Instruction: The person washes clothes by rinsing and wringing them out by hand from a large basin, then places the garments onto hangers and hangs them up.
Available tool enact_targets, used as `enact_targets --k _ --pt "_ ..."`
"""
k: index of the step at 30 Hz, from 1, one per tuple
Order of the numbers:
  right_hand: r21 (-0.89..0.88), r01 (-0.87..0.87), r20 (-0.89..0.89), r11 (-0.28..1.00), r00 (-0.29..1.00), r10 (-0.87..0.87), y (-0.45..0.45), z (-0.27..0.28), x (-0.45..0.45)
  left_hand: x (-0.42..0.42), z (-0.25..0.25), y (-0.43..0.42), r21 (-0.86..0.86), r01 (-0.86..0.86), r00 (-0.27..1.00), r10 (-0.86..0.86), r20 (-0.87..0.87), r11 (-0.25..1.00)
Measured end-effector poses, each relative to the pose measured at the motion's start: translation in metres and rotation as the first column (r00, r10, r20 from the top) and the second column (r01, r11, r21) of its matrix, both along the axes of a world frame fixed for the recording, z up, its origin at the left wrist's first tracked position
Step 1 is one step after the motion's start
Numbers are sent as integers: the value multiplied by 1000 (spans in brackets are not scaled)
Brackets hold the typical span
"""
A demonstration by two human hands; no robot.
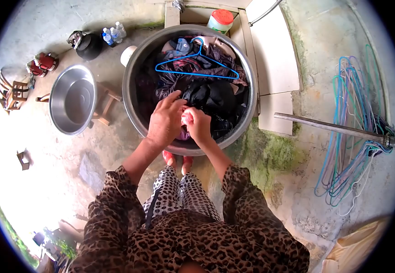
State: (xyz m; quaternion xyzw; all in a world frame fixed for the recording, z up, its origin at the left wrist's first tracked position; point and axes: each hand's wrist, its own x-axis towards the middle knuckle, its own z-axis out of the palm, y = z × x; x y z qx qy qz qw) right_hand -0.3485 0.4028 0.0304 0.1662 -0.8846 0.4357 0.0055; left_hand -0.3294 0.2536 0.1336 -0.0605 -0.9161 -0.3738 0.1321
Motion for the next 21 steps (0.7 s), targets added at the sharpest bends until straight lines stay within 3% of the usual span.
enact_targets --k 1,2,3,5,6,7,9,11,12,13,15,16,17,19,20,21 --pt "222 46 -88 974 996 -27 5 -41 10 0 -19 -5 69 -91 996 92 -12 993" --pt "290 102 -145 951 988 -62 10 -79 19 4 -35 -10 90 -168 975 152 160 982" --pt "420 85 53 903 992 -118 14 -93 29 9 -52 -15 98 -248 923 204 326 964" --pt "458 4 194 889 975 -104 29 -115 39 22 -118 -21 313 -363 766 90 637 877" --pt "333 14 244 943 965 -100 28 -117 32 27 -132 -22 378 -430 604 -50 796 820" --pt "110 31 270 993 961 -60 22 -106 22 36 -145 -18 452 -597 509 -123 852 663" --pt "-331 79 298 940 954 25 4 -40 10 40 -141 -9 335 -887 229 -326 917 317" --pt "-490 65 405 869 900 161 -4 40 10 42 -155 -4 277 -961 211 -608 765 14" --pt "-469 20 406 883 893 196 -7 78 14 39 -140 2 305 -904 422 -748 513 -301" --pt "-393 -58 345 918 916 205 -8 101 21 34 -180 8 358 -719 690 -674 262 -596" --pt "-266 -201 148 943 958 246 -8 127 34 24 -172 10 684 -517 806 -562 186 -514" --pt "-289 -215 176 933 946 272 -8 140 41 22 -181 0 653 -575 706 -702 92 -493" --pt "-315 -227 205 922 932 300 -9 149 45 12 -177 -2 533 -675 698 -677 235 -511" --pt "-343 -183 178 921 950 255 -8 150 42 8 -143 10 557 -739 668 -523 530 -379" --pt "-362 -133 149 923 969 198 -7 149 33 3 -176 10 709 -706 522 -675 522 3" --pt "-383 -85 120 920 983 141 -7 146 21 -2 -206 8 783 -508 334 -757 562 358"
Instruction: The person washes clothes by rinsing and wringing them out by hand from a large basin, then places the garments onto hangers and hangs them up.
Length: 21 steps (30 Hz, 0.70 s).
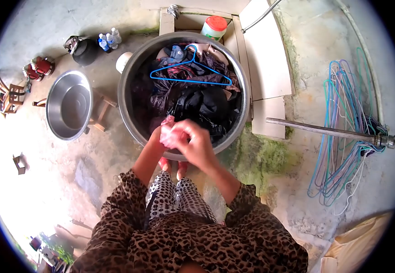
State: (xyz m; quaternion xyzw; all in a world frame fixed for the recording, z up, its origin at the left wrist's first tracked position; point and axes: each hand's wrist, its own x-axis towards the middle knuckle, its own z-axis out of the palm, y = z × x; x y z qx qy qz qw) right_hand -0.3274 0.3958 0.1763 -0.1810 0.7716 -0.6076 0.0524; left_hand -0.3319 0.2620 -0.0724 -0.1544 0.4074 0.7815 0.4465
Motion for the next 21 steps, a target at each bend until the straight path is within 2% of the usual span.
enact_targets --k 1,2,4,5,6,8,9,10,11,12,13,14,15,16,18,19,21 --pt "-37 47 -84 998 995 -50 3 -18 -18 8 46 -3 133 -336 937 316 151 932" --pt "-60 116 46 992 993 -113 5 -24 -32 16 102 -3 204 -640 757 563 333 740" --pt "-16 128 35 992 991 -128 13 -63 -63 18 110 -13 321 -468 883 453 127 823" --pt "20 114 110 993 987 -116 14 -89 -74 13 141 -7 331 -517 855 497 152 789" --pt "54 94 185 994 977 -103 15 -115 -80 10 155 -6 389 -472 877 466 117 791" --pt "27 21 354 999 935 -29 18 -163 -88 5 170 -8 393 -361 924 382 27 846" --pt "-168 55 609 984 791 60 18 -170 -90 6 159 -8 394 -420 904 415 102 818" --pt "-336 64 839 940 474 268 29 -135 -87 10 139 -6 390 -476 879 444 176 788" --pt "-457 70 822 886 414 391 34 -142 -85 11 135 -5 381 -531 847 469 251 757" --pt "-570 85 785 817 352 510 37 -154 -81 13 131 -4 428 -530 848 466 252 732" --pt "-647 160 732 746 403 549 32 -185 -71 12 138 -1 474 -529 848 466 253 704" --pt "-746 209 649 632 437 622 23 -187 -62 13 148 4 518 -527 847 466 255 674" --pt "-831 249 553 498 466 690 15 -187 -53 13 164 12 486 -629 777 499 384 606" --pt "-863 348 501 366 495 710 5 -163 -44 13 177 17 497 -650 759 516 396 575" --pt "-910 363 391 199 596 701 -8 -163 -41 12 175 27 686 -591 789 483 380 425" --pt "-927 360 331 109 643 691 -14 -163 -39 14 171 32 715 -585 772 533 346 383" --pt "-909 385 391 162 648 653 -24 -122 -42 21 175 35 650 -716 672 506 541 256"
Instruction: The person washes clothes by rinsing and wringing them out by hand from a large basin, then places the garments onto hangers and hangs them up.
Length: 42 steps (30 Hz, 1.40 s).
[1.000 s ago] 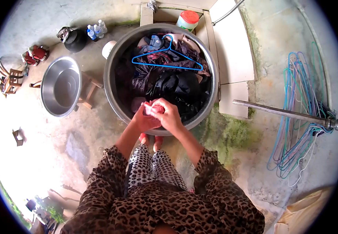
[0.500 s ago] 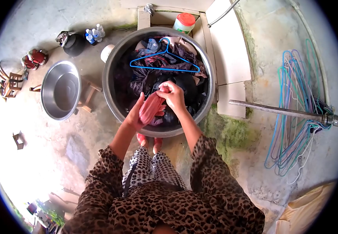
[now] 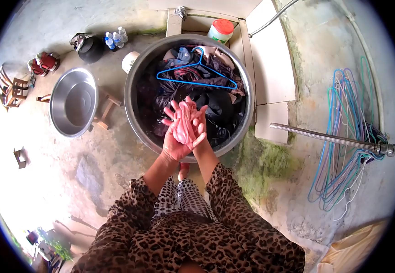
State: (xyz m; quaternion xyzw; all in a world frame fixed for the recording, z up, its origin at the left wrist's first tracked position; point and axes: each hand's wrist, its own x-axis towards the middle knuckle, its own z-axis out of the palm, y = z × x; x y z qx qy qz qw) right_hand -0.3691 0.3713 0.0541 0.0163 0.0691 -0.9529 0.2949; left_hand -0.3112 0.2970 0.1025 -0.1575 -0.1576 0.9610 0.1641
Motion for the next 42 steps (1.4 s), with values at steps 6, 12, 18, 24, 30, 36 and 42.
enact_targets --k 6,12,18,24,30,36,42 --pt "504 -152 -12 850 983 183 15 3 -52 6 -11 -16 -139 337 941 -329 81 931" --pt "964 268 -243 -9 888 391 -2 -2 -55 -23 -9 -15 -834 42 651 -618 440 -550" --pt "907 297 70 -300 596 800 6 -63 -82 -17 -73 -2 -368 -452 768 -564 303 -813" --pt "898 -122 -196 423 750 632 33 12 -88 -16 -9 -45 -533 588 755 -649 92 609" --pt "574 -314 -224 756 828 514 47 35 -72 -7 22 -45 -163 458 848 -485 -213 874" --pt "701 -257 -159 666 854 496 36 77 -45 -17 19 -51 -346 201 953 -264 -147 917" --pt "887 -103 -17 451 967 254 27 56 -24 -22 41 -43 -872 288 942 -279 185 396"
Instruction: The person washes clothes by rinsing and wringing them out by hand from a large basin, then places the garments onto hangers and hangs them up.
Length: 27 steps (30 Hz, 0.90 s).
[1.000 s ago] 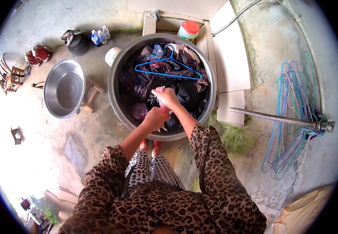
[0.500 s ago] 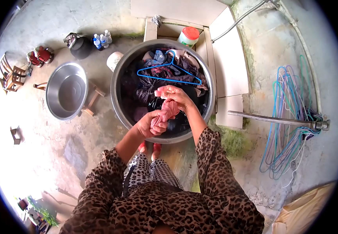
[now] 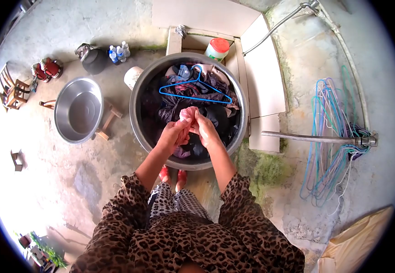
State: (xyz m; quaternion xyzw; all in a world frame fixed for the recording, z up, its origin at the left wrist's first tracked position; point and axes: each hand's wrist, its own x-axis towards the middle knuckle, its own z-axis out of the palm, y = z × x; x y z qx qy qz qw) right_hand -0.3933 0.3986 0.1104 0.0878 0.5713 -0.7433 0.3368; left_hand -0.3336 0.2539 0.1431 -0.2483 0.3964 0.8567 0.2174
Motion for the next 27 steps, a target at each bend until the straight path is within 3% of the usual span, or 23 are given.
enact_targets --k 1,3,4,6,9,10,11,12,13,15,17,18,19,20,21,22,25,27 --pt "122 59 -54 991 997 -53 -6 20 9 0 10 2 -117 -14 999 11 -32 993" --pt "101 67 -224 993 974 -43 -11 23 15 1 25 2 -80 -1 994 -8 -104 997" --pt "3 60 -239 998 969 -58 -11 16 17 1 21 1 -83 26 994 -34 -106 996" --pt "24 47 -335 999 942 -36 0 -35 9 1 13 -3 -52 48 995 -52 -82 998" --pt "-42 -223 -78 974 972 219 22 28 2 7 26 -5 215 65 998 -61 -26 974" --pt "-250 -190 -89 949 981 173 22 38 4 10 29 -2 516 56 997 -18 -78 855" --pt "-448 -153 -91 881 988 125 22 48 6 14 32 3 672 50 998 -8 -66 739" --pt "-501 -217 -253 838 962 98 18 40 1 19 37 11 722 29 997 31 -70 691" --pt "-691 -238 -163 682 971 174 12 62 3 24 54 20 769 10 995 69 -71 639" --pt "-777 -298 -252 554 955 160 -6 99 11 36 71 37 758 -71 996 85 21 649" --pt "-867 -340 -293 364 939 180 -1 83 1 38 65 37 802 -19 996 82 -38 597" --pt "-855 -391 -336 341 918 211 4 73 -6 37 60 33 799 97 993 -1 -119 593" --pt "-840 -441 -378 317 894 242 4 74 -9 33 59 27 788 210 977 -84 -198 579" --pt "-791 -387 -305 474 921 244 5 92 -5 31 71 22 748 219 976 -132 -175 627" --pt "-668 -322 -246 671 947 209 5 106 -2 27 79 21 604 238 971 -166 -174 761" --pt "-539 -360 -248 761 932 266 3 113 -5 25 76 22 501 235 972 -192 -137 833" --pt "-133 -387 -206 912 911 356 -10 128 -5 23 57 28 40 196 980 -195 -34 980" --pt "2 -279 -341 960 902 263 -20 105 -1 23 40 34 -247 148 988 -152 3 958"
